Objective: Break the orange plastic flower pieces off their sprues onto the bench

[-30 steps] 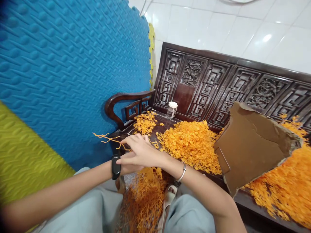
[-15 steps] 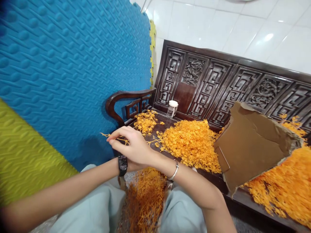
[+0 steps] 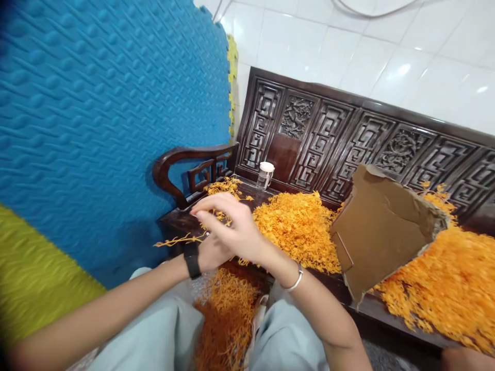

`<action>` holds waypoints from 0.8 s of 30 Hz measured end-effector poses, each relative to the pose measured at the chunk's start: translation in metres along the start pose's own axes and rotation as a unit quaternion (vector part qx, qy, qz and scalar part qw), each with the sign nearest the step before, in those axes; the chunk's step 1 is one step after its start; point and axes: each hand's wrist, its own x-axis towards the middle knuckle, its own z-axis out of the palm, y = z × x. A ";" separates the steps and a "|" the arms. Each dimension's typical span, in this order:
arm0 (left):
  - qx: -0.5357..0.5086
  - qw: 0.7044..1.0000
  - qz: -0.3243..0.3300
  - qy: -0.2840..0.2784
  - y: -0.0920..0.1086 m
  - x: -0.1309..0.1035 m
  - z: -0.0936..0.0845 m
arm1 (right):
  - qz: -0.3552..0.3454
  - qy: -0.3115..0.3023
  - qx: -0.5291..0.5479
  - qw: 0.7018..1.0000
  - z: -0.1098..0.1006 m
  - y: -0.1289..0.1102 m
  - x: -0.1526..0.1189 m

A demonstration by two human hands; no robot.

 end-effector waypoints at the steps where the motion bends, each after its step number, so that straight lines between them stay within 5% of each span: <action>1: -0.002 1.000 0.008 -0.018 -0.011 -0.002 -0.005 | 0.022 0.028 -0.006 0.999 -0.011 0.000 -0.003; 5: -0.021 0.999 -0.001 -0.032 -0.039 -0.008 -0.020 | 0.092 0.082 -0.060 0.991 -0.042 0.016 -0.020; 9: -0.045 0.998 -0.004 -0.040 -0.045 -0.007 -0.027 | 0.138 0.009 -0.113 0.984 -0.056 0.042 -0.038; 14: -0.048 0.997 -0.003 -0.058 -0.050 -0.011 -0.033 | 0.216 -0.076 -0.071 0.971 -0.054 0.061 -0.055; 20: -0.008 0.985 0.044 -0.169 -0.051 -0.021 -0.032 | 0.167 -0.128 -0.061 0.976 -0.048 0.056 -0.060; 24: -0.001 0.980 0.052 -0.193 -0.051 -0.022 -0.037 | 0.203 -0.150 -0.073 0.965 -0.048 0.059 -0.066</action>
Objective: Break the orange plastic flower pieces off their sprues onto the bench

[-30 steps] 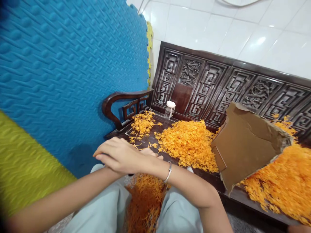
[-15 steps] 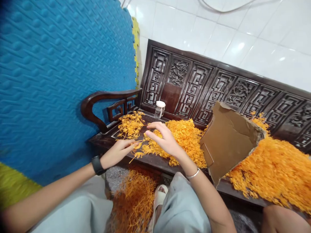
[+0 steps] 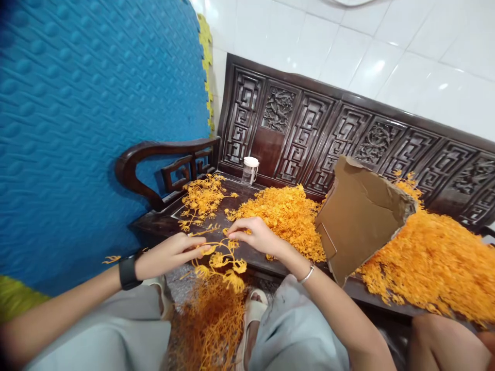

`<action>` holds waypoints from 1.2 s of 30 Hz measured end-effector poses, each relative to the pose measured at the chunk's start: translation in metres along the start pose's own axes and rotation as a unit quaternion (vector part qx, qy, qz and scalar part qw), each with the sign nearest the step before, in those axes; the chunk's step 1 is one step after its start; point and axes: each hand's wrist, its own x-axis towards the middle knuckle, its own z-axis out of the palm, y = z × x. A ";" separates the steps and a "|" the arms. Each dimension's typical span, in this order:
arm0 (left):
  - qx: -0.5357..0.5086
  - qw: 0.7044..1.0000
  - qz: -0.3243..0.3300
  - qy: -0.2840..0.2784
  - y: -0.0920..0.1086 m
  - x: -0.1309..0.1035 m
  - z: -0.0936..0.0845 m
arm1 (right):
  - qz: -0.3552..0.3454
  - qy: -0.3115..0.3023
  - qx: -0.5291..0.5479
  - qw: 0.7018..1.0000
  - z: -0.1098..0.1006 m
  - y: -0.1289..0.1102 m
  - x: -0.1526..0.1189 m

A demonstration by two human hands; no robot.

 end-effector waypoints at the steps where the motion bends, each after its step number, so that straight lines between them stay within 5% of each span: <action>1: 0.001 1.000 -0.003 -0.005 0.000 -0.001 -0.001 | 0.004 -0.012 0.002 1.000 0.001 0.002 -0.001; 5: 0.021 0.999 -0.021 -0.014 -0.002 -0.008 0.000 | -0.052 -0.054 -0.066 0.995 0.004 0.013 -0.003; 14: 0.097 0.995 -0.037 -0.001 0.014 -0.024 0.006 | -0.107 0.008 -0.116 0.987 0.001 0.011 -0.001; 20: 0.064 0.992 -0.087 0.065 -0.007 -0.046 0.000 | -0.014 0.178 -0.161 0.971 -0.029 0.040 -0.016; 24: -0.002 0.990 -0.097 0.104 -0.020 -0.046 -0.004 | 0.016 0.227 -0.197 0.954 -0.037 0.065 -0.005; 31: -0.052 0.980 -0.113 0.155 -0.021 -0.028 -0.008 | 0.053 0.139 -0.403 0.903 -0.035 0.088 0.040; 33: -0.052 0.980 -0.110 0.155 -0.021 -0.025 -0.007 | 0.052 0.138 -0.363 0.920 -0.032 0.082 0.044; 36: -0.045 0.980 -0.106 0.161 -0.020 -0.022 -0.005 | 0.040 0.088 -0.164 0.982 -0.022 0.061 0.041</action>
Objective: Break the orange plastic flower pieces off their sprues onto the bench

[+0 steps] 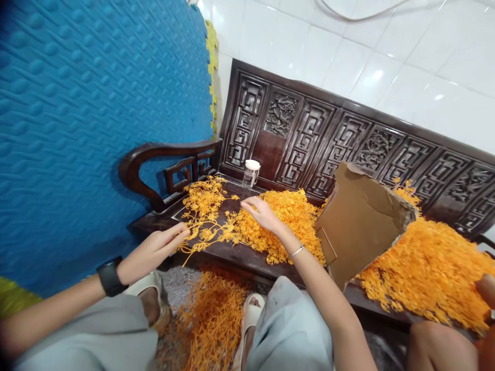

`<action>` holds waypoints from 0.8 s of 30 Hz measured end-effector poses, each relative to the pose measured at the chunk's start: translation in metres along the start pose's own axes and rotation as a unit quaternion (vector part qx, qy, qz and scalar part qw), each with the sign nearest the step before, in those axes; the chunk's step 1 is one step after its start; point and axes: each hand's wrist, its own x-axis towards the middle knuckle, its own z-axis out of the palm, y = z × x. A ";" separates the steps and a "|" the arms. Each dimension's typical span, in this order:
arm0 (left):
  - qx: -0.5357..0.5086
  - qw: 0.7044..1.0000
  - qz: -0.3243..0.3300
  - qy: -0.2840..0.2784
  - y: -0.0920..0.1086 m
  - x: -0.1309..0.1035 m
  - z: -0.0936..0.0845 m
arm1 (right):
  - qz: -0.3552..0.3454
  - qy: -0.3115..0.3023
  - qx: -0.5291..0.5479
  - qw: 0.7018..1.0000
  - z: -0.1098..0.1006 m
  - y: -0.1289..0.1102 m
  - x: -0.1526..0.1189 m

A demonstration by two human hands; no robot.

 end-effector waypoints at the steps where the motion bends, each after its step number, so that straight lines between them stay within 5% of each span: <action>1: 0.002 1.000 0.001 0.004 0.000 0.000 0.000 | -0.001 -0.032 0.074 0.997 0.001 -0.010 -0.003; 3: 0.004 1.000 0.000 0.009 0.001 0.001 0.001 | -0.001 -0.090 0.161 0.983 0.002 -0.031 -0.010; 7: 0.002 1.000 0.003 -0.014 0.002 0.000 -0.001 | -0.016 -0.107 0.141 0.984 0.004 -0.056 -0.019; 13: 0.036 0.994 0.028 -0.099 -0.003 -0.010 -0.007 | -0.056 -0.139 0.105 0.983 -0.001 -0.047 -0.031; 24: 0.031 0.990 0.043 -0.133 0.015 -0.031 -0.004 | 0.019 0.050 0.152 0.987 -0.010 -0.047 -0.056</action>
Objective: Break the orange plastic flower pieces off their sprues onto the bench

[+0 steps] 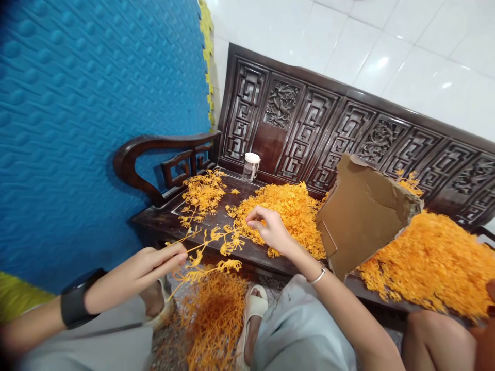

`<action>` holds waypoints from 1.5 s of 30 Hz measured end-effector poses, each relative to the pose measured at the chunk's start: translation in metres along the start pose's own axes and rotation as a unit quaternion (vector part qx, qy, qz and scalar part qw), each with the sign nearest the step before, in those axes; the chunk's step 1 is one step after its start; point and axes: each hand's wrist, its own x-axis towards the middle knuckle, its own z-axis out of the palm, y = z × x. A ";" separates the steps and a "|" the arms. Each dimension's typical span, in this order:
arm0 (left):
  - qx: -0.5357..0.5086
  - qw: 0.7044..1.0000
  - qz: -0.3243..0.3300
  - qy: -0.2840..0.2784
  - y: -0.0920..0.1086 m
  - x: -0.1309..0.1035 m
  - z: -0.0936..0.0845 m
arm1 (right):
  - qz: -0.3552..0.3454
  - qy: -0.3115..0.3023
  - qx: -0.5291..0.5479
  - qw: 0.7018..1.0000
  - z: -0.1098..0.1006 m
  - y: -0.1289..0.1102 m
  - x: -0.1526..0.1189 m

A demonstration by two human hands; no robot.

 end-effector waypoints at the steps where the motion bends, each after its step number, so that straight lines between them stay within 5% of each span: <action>1: -0.002 1.000 0.000 0.012 0.000 -0.002 0.000 | -0.001 0.028 -0.014 0.999 -0.002 0.002 -0.001; 5: -0.022 0.996 -0.009 0.084 -0.010 -0.012 -0.004 | 0.029 0.214 -0.110 0.970 -0.019 0.028 -0.002; 7: -0.023 0.994 -0.014 0.109 -0.017 -0.016 -0.006 | 0.039 0.230 -0.144 0.962 -0.027 0.045 0.000; 13: 0.028 0.992 -0.027 0.123 -0.023 -0.010 -0.007 | -0.044 0.148 -0.254 0.955 -0.016 0.080 0.031; 20: 0.080 0.991 0.002 0.109 -0.017 0.009 -0.004 | -0.007 0.073 -0.325 0.943 -0.002 0.083 0.060; 24: 0.097 0.991 0.006 0.087 -0.012 0.021 -0.002 | 0.006 -0.081 -0.097 0.992 0.006 0.047 0.051; 27: 0.102 0.993 0.006 0.059 -0.010 0.027 -0.001 | -0.013 -0.236 0.076 0.969 0.016 0.012 0.042; 29: 0.109 0.993 0.000 0.043 -0.010 0.028 0.000 | -0.026 -0.265 0.089 0.960 0.021 -0.004 0.038; 33: 0.116 0.993 0.001 0.029 -0.011 0.027 0.000 | -0.034 -0.238 0.070 0.968 0.023 -0.010 0.033; 40: 0.108 0.994 -0.004 0.026 -0.014 0.023 -0.007 | 0.031 -0.175 0.160 0.971 0.013 0.019 0.021; 45: 0.080 0.997 0.005 -0.010 -0.008 0.019 -0.008 | 0.050 -0.081 0.123 0.988 0.012 0.025 0.014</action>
